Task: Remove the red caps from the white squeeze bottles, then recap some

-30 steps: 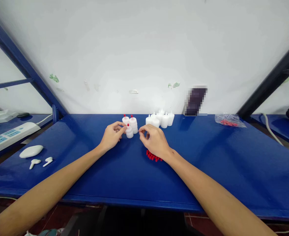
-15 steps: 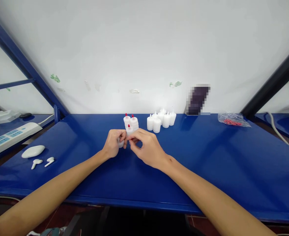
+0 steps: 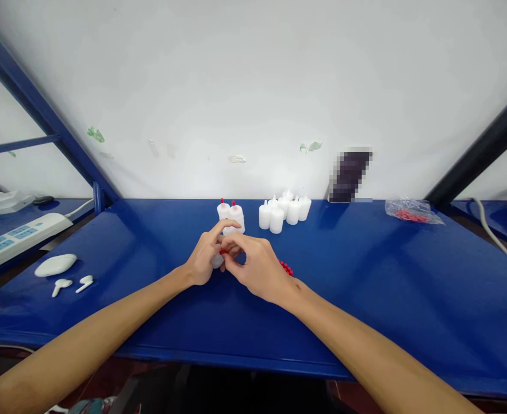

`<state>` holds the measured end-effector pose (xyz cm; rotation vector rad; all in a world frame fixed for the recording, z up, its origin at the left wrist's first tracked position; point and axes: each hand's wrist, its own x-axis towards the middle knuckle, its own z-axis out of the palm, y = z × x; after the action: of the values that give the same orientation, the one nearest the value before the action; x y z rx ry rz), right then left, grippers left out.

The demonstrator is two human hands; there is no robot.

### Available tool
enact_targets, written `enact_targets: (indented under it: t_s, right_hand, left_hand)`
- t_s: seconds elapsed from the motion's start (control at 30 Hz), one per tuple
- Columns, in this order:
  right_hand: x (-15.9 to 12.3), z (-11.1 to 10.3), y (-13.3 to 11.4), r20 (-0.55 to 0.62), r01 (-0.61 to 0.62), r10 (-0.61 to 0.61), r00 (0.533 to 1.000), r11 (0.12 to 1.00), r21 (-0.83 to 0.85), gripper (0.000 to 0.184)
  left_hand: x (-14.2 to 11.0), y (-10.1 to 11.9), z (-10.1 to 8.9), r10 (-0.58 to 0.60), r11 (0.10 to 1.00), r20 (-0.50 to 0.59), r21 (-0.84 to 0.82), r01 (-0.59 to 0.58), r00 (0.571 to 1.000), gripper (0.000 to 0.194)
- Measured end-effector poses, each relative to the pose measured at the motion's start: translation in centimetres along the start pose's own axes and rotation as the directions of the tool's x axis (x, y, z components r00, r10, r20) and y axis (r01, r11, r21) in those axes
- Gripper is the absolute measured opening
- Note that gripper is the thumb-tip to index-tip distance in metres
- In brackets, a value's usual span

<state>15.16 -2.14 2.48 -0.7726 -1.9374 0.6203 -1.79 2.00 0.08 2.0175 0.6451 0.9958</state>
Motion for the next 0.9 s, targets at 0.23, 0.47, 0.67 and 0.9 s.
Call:
enact_targets:
  t_s: [0.23, 0.47, 0.67, 0.9]
  right_hand:
    - [-0.11, -0.06, -0.03, 0.009, -0.002, 0.002, 1.0, 0.999, -0.037, 0.029]
    - [-0.09, -0.05, -0.45, 0.038, -0.011, 0.014, 0.999, 0.996, -0.083, 0.033]
    - [-0.29, -0.2, -0.55, 0.117, -0.027, 0.044, 0.992, 0.99, -0.14, 0.031]
    - [-0.48, 0.07, -0.34, 0.079, 0.017, -0.004, 0.997, 0.985, -0.17, 0.023]
  left_hand:
    - [0.16, 0.1, 0.19, 0.126, 0.979, 0.023, 0.159, -0.128, 0.992, 0.036]
    - [0.53, 0.53, 0.09, 0.186, 0.957, 0.067, 0.215, -0.196, 0.98, 0.033]
    - [0.39, 0.47, 0.12, 0.163, 0.924, 0.152, 0.323, -0.205, 0.975, 0.02]
    - [0.18, 0.39, 0.34, 0.262, 0.923, 0.09, 0.266, -0.276, 0.961, 0.033]
